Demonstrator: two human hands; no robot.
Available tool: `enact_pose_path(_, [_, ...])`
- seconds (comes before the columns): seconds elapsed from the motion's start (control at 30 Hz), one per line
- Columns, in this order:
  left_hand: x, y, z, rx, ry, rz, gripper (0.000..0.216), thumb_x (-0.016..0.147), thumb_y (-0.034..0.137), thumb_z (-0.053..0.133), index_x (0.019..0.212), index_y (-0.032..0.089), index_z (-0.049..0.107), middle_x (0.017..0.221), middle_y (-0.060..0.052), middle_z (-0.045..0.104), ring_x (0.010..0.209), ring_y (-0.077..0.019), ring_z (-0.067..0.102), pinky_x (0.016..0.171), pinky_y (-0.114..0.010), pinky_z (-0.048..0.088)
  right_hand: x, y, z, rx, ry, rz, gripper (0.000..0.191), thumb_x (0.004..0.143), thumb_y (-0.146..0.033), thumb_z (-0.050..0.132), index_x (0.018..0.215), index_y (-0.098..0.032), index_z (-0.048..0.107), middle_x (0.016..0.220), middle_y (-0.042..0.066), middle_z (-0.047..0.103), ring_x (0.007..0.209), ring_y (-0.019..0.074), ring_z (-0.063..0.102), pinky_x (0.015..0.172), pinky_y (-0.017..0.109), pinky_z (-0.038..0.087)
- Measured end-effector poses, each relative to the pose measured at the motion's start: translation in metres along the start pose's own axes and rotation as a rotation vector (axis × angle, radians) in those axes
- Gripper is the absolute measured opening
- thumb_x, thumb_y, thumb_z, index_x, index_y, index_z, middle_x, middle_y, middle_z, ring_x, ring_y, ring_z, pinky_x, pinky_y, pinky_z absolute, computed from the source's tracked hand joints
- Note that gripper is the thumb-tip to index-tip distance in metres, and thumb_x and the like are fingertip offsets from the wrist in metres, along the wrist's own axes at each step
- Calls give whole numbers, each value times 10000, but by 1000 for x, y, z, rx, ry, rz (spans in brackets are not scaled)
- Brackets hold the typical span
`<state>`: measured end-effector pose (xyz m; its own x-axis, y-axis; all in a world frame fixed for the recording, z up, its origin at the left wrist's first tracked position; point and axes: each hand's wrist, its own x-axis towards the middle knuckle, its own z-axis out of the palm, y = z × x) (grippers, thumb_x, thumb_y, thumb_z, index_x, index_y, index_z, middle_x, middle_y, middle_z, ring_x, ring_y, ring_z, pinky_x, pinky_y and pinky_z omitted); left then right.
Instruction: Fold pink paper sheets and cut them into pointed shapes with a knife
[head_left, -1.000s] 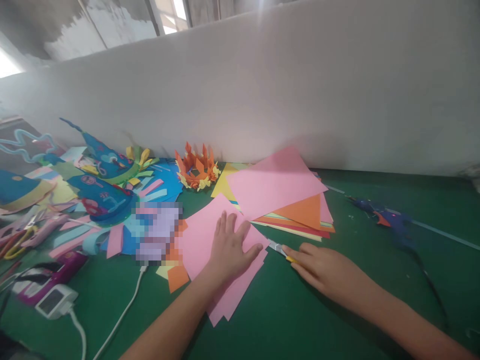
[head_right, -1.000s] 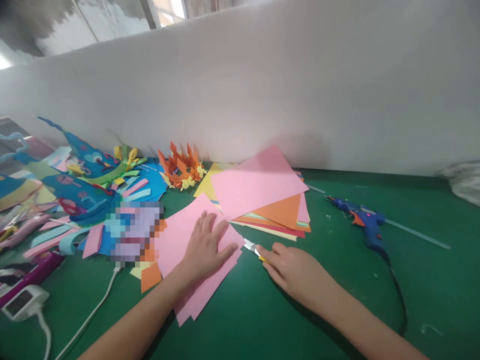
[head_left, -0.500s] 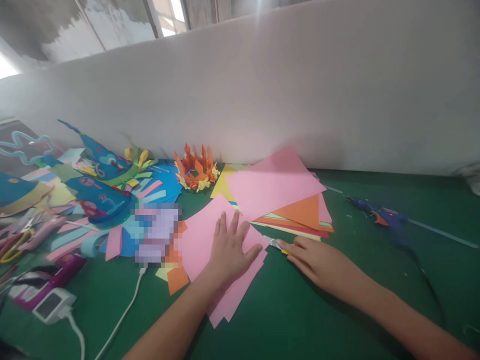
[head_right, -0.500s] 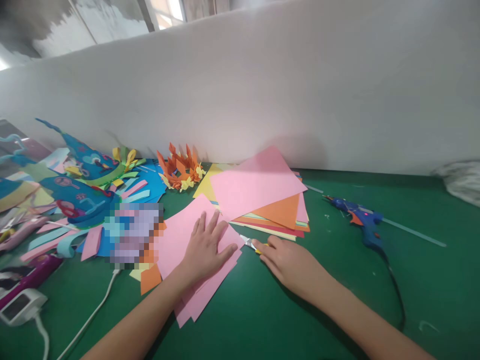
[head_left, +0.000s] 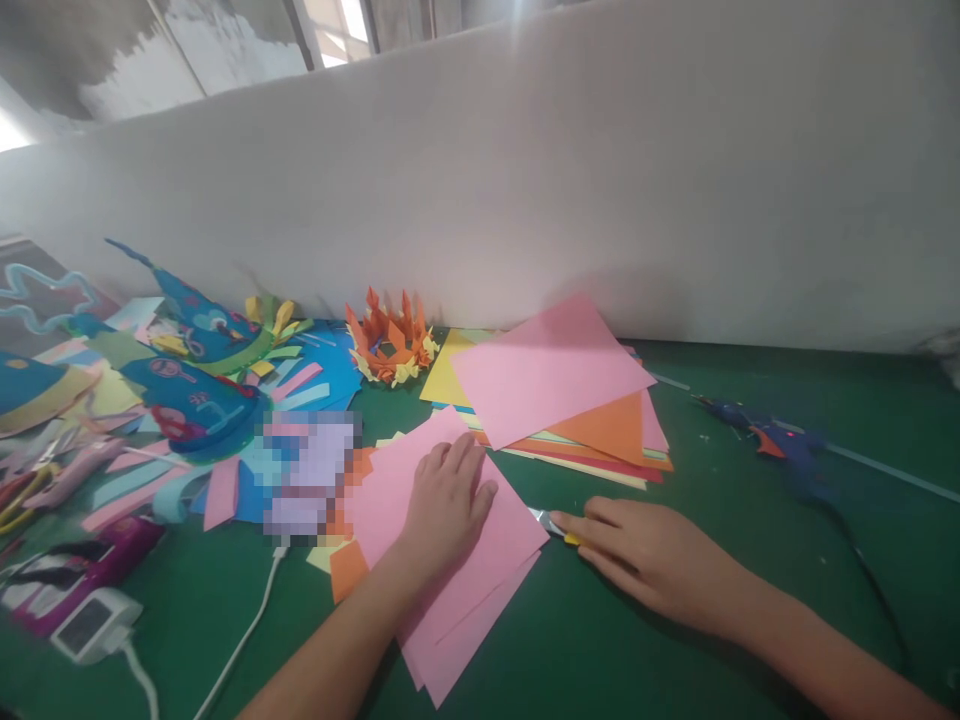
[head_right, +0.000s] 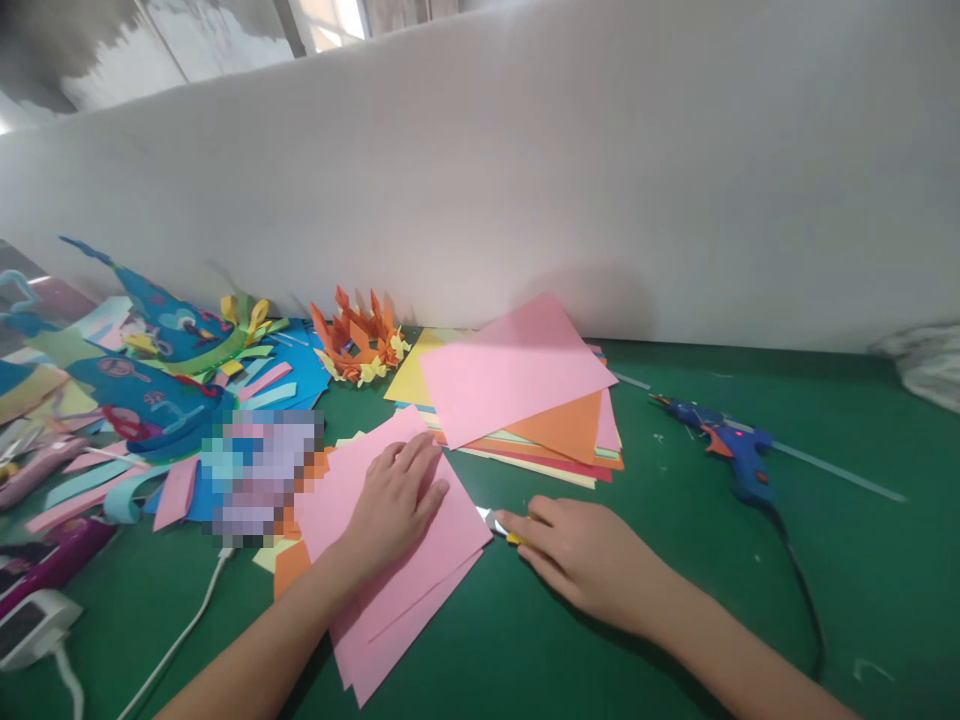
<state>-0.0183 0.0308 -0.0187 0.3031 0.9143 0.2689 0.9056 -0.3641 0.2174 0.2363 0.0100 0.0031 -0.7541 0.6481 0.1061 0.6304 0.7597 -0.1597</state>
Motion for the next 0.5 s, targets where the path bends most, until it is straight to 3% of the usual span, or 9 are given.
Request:
enact_pose_path(0.17, [1, 2, 2, 17, -18, -42, 356, 921, 392, 421, 1224, 234, 525, 1392, -54, 486, 1135, -291, 481, 927, -481, 426, 1, -10, 4, -42, -8, 36, 347, 961, -242, 384, 1259, -224, 561, 745, 21, 568, 601, 140, 552, 506, 254, 323])
enact_pose_path(0.33, [-1, 1, 9, -9, -39, -13, 519, 879, 484, 477, 1283, 158, 475, 1436, -115, 430, 1358, -328, 305, 1104, -522, 265, 1, -16, 6, -40, 29, 77, 355, 965, -245, 368, 1232, -192, 595, 739, 32, 577, 544, 119, 551, 468, 238, 327])
enact_pose_path(0.5, [-3, 0, 18, -14, -32, -25, 574, 880, 511, 459, 1331, 157, 426, 1466, -135, 387, 1397, -338, 250, 1116, -545, 239, -2, -14, 6, -40, 40, 93, 368, 966, -257, 357, 1229, -183, 603, 727, 37, 580, 522, 112, 552, 460, 234, 349])
